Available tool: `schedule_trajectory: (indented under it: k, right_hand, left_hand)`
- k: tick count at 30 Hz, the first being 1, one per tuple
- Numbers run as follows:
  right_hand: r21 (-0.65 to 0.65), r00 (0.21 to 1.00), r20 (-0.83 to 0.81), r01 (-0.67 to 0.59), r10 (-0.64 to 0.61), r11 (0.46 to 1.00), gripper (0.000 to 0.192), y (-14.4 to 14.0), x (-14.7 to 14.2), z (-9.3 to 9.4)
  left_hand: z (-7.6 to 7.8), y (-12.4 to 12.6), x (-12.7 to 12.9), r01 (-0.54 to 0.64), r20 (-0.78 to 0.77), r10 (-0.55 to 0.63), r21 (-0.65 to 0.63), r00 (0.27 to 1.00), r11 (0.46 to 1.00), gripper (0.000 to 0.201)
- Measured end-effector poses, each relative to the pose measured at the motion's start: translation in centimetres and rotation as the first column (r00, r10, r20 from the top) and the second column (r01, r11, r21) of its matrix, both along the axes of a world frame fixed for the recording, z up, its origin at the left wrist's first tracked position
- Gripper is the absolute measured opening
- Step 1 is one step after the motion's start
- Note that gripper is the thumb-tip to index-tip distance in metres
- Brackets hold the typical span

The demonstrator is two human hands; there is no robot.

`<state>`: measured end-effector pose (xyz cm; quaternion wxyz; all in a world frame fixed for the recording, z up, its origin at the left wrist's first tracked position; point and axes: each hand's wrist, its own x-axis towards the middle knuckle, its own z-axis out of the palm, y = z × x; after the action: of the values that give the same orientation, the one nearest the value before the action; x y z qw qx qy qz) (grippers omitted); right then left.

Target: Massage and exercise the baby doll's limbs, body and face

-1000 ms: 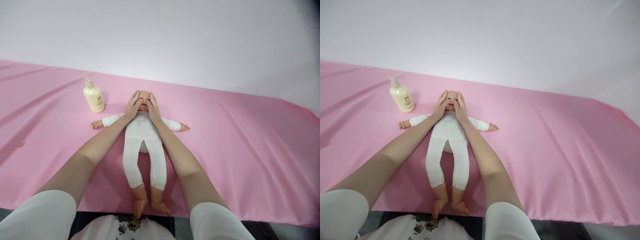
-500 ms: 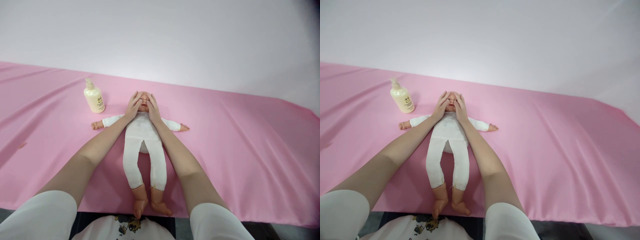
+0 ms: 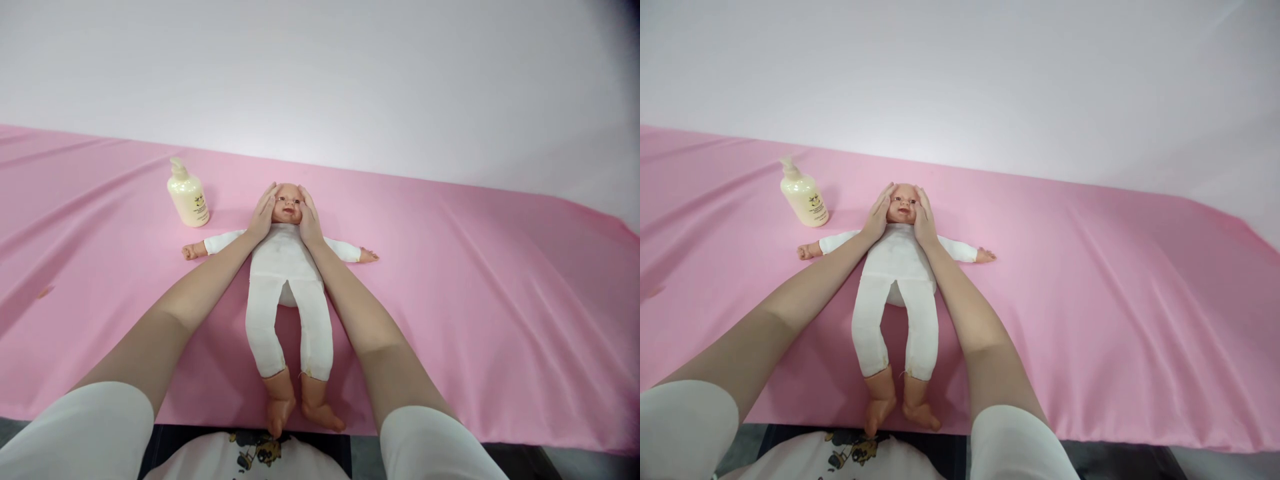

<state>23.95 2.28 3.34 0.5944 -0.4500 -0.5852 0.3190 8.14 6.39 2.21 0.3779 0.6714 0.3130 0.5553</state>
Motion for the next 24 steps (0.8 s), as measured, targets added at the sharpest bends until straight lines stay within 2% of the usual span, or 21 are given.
schedule_trajectory:
  k: [4, 12, 16, 20, 24]
  right_hand:
    - [-0.003, 1.000, -0.024, 0.020, -0.020, 1.000, 0.076, 0.1, 0.2, -0.1]
    - [-0.074, 0.982, -0.166, 0.075, -0.087, 0.994, 0.067, 1.0, 0.7, -0.9]
    - [-0.092, 0.975, -0.197, 0.086, -0.103, 0.992, 0.065, 1.4, 0.6, -1.0]
    - [-0.181, 0.958, -0.237, 0.116, -0.158, 0.977, 0.059, 1.8, 0.7, -1.3]
    - [-0.229, 0.956, -0.259, 0.079, -0.139, 0.970, 0.056, 2.3, 1.0, -1.9]
  left_hand:
    - [-0.6, 0.9, 0.2, -0.034, 0.071, 0.042, -0.116, 0.997, 0.993, 0.066]
    - [-0.9, 1.2, 0.3, -0.064, 0.102, 0.080, -0.151, 0.992, 0.986, 0.057]
    - [-1.3, 1.6, 0.2, -0.052, 0.126, 0.079, -0.202, 0.989, 0.978, 0.057]
    - [-1.5, 2.0, 0.2, -0.023, 0.172, 0.077, -0.296, 0.982, 0.955, 0.056]
    - [-1.6, 2.2, 0.4, -0.013, 0.193, 0.078, -0.317, 0.978, 0.948, 0.052]
